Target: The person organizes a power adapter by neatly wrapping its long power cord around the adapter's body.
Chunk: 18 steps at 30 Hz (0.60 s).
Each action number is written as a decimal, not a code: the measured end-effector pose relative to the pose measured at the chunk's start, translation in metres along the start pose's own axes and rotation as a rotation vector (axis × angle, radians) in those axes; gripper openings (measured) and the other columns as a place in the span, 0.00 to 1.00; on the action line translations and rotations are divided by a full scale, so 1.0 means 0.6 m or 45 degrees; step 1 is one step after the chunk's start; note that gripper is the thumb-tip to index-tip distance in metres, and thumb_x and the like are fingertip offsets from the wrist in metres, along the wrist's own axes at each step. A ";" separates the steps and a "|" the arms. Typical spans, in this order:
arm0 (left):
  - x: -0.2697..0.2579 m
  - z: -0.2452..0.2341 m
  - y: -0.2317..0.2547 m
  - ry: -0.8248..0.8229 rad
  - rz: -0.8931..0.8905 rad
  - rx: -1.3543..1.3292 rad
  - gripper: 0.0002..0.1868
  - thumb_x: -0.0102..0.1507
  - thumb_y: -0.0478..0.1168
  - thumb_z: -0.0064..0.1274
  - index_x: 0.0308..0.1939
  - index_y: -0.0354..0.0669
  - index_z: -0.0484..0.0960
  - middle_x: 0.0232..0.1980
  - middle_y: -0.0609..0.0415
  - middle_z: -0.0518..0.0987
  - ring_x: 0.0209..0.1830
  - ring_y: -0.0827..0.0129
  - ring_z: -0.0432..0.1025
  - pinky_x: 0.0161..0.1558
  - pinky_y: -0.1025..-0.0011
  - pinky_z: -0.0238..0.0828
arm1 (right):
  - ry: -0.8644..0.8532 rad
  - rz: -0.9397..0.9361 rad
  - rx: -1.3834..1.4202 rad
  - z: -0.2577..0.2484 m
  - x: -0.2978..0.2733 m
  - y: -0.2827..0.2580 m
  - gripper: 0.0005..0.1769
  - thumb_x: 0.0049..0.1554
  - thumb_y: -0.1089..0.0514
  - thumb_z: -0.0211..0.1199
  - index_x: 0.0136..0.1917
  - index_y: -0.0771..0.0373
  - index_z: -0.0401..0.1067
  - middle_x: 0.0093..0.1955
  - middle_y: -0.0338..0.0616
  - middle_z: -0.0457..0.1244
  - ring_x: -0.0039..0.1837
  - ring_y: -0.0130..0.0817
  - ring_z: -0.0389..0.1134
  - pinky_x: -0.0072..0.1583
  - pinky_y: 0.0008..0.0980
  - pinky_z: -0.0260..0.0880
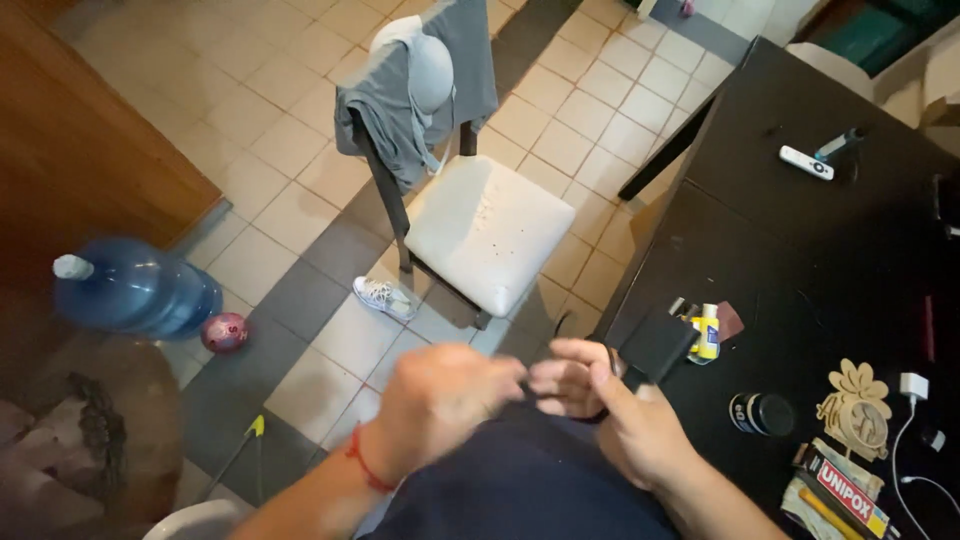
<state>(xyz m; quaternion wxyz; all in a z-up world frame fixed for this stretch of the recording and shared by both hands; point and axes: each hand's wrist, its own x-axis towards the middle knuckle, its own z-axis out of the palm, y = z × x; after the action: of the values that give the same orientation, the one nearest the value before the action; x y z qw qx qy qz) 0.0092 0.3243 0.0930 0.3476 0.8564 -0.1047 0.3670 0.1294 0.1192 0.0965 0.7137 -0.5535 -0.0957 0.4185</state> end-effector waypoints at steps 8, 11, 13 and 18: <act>-0.050 0.023 -0.027 -0.476 -0.021 -0.173 0.13 0.70 0.52 0.41 0.44 0.54 0.79 0.27 0.59 0.70 0.23 0.63 0.69 0.29 0.67 0.66 | -0.327 -0.149 0.773 0.017 -0.017 -0.065 0.24 0.67 0.40 0.42 0.36 0.56 0.57 0.24 0.30 0.46 0.26 0.23 0.45 0.35 0.27 0.52; -0.129 0.040 -0.086 -0.734 -0.265 -0.139 0.16 0.70 0.51 0.36 0.42 0.53 0.80 0.36 0.61 0.80 0.36 0.64 0.75 0.39 0.64 0.67 | -0.376 -0.256 0.705 0.016 -0.038 -0.092 0.26 0.64 0.46 0.45 0.27 0.54 0.50 0.21 0.31 0.47 0.23 0.24 0.45 0.32 0.27 0.51; -0.171 0.043 -0.115 -0.888 -0.418 -0.013 0.18 0.69 0.52 0.34 0.42 0.54 0.80 0.43 0.64 0.83 0.43 0.66 0.76 0.44 0.64 0.67 | -0.377 -0.310 0.621 0.014 -0.050 -0.098 0.26 0.63 0.52 0.48 0.24 0.54 0.48 0.20 0.32 0.47 0.22 0.24 0.45 0.31 0.27 0.52; -0.178 0.031 -0.116 -0.867 -1.204 0.214 0.20 0.64 0.51 0.34 0.51 0.65 0.83 0.56 0.65 0.82 0.56 0.61 0.73 0.55 0.62 0.66 | -0.249 -0.254 0.221 -0.009 -0.065 -0.043 0.24 0.62 0.52 0.46 0.25 0.56 0.52 0.16 0.37 0.47 0.19 0.31 0.43 0.31 0.34 0.55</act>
<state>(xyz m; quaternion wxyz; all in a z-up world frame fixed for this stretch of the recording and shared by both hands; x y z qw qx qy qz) -0.0259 0.3549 -0.0275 0.3514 0.9044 0.2123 -0.1165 0.1208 0.0870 0.1294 0.7842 -0.4340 -0.1827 0.4042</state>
